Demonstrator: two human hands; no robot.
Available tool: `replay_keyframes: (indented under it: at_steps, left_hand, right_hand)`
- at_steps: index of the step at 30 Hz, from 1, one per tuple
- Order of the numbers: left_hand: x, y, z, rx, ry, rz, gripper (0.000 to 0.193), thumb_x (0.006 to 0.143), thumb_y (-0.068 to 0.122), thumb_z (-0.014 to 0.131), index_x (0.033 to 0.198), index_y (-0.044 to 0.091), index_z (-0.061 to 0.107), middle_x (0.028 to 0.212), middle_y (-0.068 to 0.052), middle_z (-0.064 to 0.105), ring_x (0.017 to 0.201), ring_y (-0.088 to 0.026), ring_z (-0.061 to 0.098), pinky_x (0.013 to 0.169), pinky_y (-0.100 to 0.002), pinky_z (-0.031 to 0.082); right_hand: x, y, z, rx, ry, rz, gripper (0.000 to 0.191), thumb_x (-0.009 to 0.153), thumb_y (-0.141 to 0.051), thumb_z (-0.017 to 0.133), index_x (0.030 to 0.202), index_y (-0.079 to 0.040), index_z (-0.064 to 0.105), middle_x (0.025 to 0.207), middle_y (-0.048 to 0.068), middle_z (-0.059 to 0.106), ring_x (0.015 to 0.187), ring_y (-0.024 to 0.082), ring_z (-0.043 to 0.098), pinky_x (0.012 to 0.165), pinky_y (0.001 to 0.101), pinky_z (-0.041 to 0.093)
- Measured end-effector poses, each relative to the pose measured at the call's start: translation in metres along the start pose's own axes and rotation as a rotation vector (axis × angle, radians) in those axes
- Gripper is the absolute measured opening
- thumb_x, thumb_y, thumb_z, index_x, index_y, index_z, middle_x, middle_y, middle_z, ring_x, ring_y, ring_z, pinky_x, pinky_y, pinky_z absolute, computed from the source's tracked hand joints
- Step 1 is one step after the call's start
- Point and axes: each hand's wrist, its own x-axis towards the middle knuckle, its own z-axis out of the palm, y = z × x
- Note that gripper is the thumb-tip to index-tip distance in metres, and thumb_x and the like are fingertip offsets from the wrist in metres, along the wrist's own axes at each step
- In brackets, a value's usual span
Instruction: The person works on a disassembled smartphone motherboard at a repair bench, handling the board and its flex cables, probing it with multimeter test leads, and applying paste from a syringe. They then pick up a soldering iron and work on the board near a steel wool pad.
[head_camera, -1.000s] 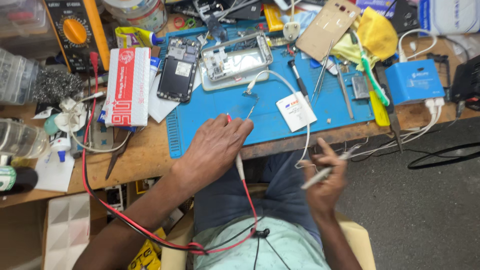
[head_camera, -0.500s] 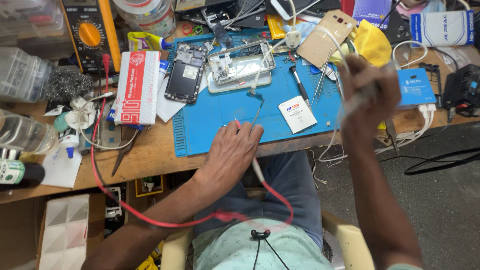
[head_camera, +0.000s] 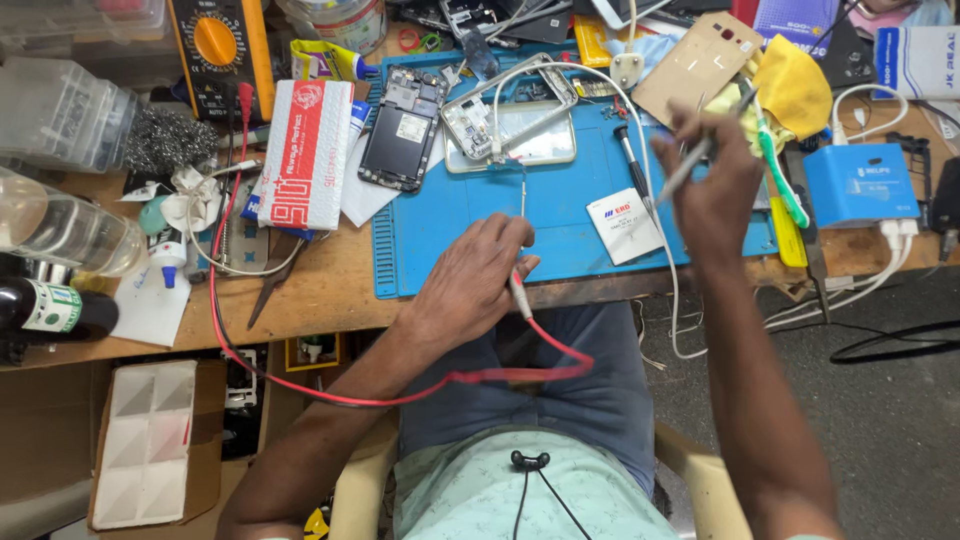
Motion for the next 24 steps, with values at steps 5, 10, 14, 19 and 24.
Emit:
replay_keyframes:
  at_steps: [5,10,14,19,24]
  left_hand:
    - [-0.004,-0.001,-0.014,-0.080,-0.027,-0.006,0.022,0.100,0.024,0.061,0.109,0.006,0.055,0.100,-0.014,0.061,0.094,-0.036,0.060,0.081,-0.049,0.048]
    - [0.004,0.006,-0.008,-0.190,-0.075,0.078,0.019,0.103,0.021,0.059,0.111,0.005,0.052,0.102,-0.014,0.061,0.096,-0.037,0.059,0.083,-0.049,0.047]
    - [0.009,0.013,-0.014,-0.279,-0.106,0.030,0.020,0.104,0.020,0.060,0.111,0.004,0.049,0.100,-0.014,0.061,0.096,-0.035,0.061,0.081,-0.047,0.048]
    - [-0.011,0.007,-0.041,-0.349,0.075,0.004,0.020,0.105,0.014,0.057,0.120,0.003,0.050,0.120,-0.016,0.053,0.103,-0.027,0.061,0.087,-0.039,0.054]
    - [-0.013,-0.004,-0.033,-0.400,0.189,-0.080,0.018,0.107,0.012,0.060,0.118,0.002,0.051,0.126,-0.016,0.049,0.104,-0.023,0.056,0.092,-0.036,0.051]
  right_hand:
    - [-0.060,-0.036,0.026,0.183,-0.126,0.110,0.022,0.093,-0.006,0.079,0.099,-0.003,0.058,0.127,0.018,0.073,0.113,0.020,0.073,0.091,0.0331,0.062]
    - [-0.072,-0.043,0.053,0.241,-0.215,0.275,0.023,0.093,-0.005,0.079,0.104,-0.003,0.058,0.109,0.019,0.078,0.117,0.020,0.071,0.084,0.0306,0.060]
    - [-0.067,-0.041,0.059,0.548,-0.189,0.335,0.027,0.094,0.002,0.077,0.105,-0.002,0.052,0.108,0.025,0.076,0.126,0.018,0.070,0.083,0.0286,0.062]
    - [-0.076,-0.036,0.043,0.846,-0.183,0.547,0.025,0.091,0.007,0.072,0.100,-0.006,0.053,0.126,0.027,0.069,0.090,0.020,0.076,0.078,0.0300,0.065]
    - [-0.079,-0.035,0.026,0.919,-0.206,0.635,0.023,0.092,0.007,0.072,0.097,-0.007,0.054,0.126,0.030,0.069,0.086,0.019,0.075,0.074,0.0292,0.065]
